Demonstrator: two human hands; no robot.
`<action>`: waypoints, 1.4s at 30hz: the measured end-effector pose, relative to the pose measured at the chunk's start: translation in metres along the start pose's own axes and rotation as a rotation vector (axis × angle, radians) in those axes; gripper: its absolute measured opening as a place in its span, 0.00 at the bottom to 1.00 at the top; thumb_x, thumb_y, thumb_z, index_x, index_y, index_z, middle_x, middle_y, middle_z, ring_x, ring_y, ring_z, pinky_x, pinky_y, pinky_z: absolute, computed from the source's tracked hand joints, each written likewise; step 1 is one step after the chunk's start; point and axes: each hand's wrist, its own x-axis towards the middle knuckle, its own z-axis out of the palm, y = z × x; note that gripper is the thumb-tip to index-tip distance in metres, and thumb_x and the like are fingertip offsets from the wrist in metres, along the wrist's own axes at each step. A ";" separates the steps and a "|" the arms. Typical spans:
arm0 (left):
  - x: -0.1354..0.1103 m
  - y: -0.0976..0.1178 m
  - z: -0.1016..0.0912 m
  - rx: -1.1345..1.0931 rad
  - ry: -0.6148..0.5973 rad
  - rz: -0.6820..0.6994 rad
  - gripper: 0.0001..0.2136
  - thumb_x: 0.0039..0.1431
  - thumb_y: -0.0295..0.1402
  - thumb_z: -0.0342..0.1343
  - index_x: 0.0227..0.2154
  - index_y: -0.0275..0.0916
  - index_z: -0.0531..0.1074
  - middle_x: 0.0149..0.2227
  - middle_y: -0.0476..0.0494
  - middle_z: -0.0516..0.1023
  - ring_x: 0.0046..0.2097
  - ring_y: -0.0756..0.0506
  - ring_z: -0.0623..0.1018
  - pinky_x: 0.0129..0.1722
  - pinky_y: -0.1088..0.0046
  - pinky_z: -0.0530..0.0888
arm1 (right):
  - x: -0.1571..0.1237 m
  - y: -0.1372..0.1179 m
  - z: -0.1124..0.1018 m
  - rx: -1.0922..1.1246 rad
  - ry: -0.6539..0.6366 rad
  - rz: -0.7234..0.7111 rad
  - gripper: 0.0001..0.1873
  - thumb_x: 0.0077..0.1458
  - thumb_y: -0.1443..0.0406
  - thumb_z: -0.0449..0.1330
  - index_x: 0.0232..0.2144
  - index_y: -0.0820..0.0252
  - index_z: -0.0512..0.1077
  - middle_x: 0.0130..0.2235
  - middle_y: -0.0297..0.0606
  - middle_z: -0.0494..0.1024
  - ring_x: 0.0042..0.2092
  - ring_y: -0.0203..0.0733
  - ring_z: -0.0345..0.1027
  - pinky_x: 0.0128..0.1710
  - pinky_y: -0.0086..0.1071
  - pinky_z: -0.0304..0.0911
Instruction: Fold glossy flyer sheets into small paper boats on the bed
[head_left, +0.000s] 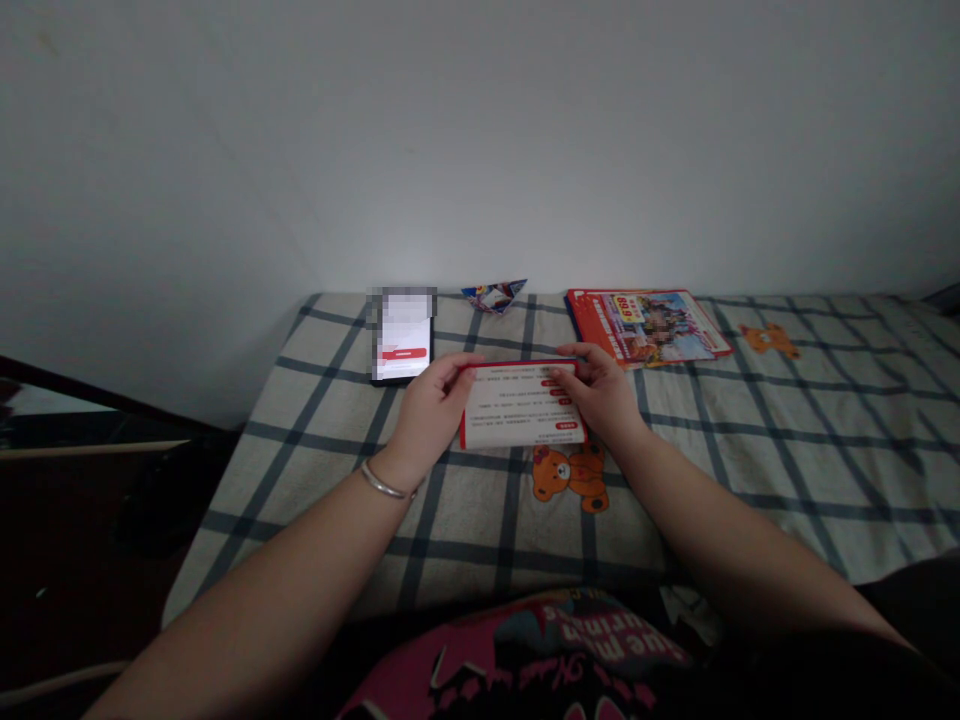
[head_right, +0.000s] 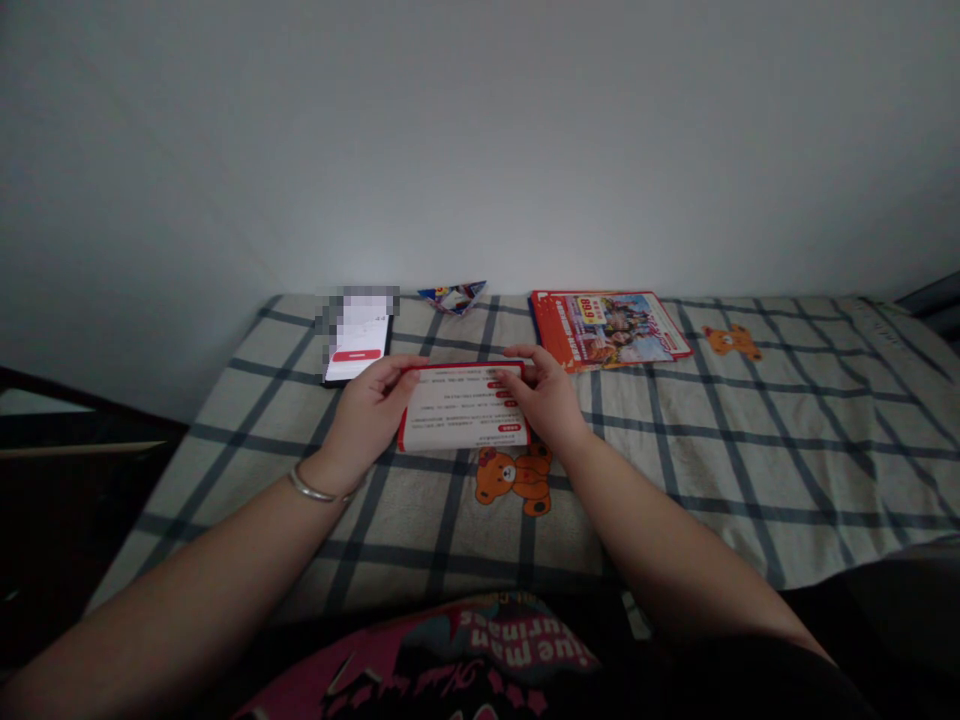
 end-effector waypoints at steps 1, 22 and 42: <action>0.000 -0.001 0.000 0.004 0.004 0.000 0.10 0.63 0.35 0.52 0.43 0.37 0.74 0.37 0.44 0.80 0.38 0.47 0.79 0.36 0.71 0.75 | 0.000 0.000 0.000 -0.006 0.003 -0.009 0.18 0.49 0.55 0.65 0.41 0.51 0.68 0.27 0.29 0.79 0.24 0.39 0.72 0.21 0.31 0.67; 0.001 -0.001 0.000 0.050 0.031 0.003 0.07 0.63 0.33 0.51 0.40 0.38 0.71 0.33 0.47 0.76 0.38 0.46 0.78 0.39 0.70 0.76 | 0.001 -0.001 0.001 -0.062 0.052 -0.059 0.14 0.50 0.54 0.63 0.34 0.52 0.65 0.24 0.28 0.77 0.23 0.38 0.70 0.22 0.30 0.65; 0.009 -0.010 -0.004 0.124 0.021 -0.032 0.08 0.63 0.34 0.52 0.42 0.38 0.71 0.40 0.44 0.80 0.41 0.45 0.80 0.42 0.67 0.76 | 0.007 0.000 -0.005 -0.264 0.033 -0.077 0.09 0.51 0.57 0.62 0.35 0.54 0.70 0.27 0.32 0.78 0.28 0.39 0.71 0.25 0.31 0.64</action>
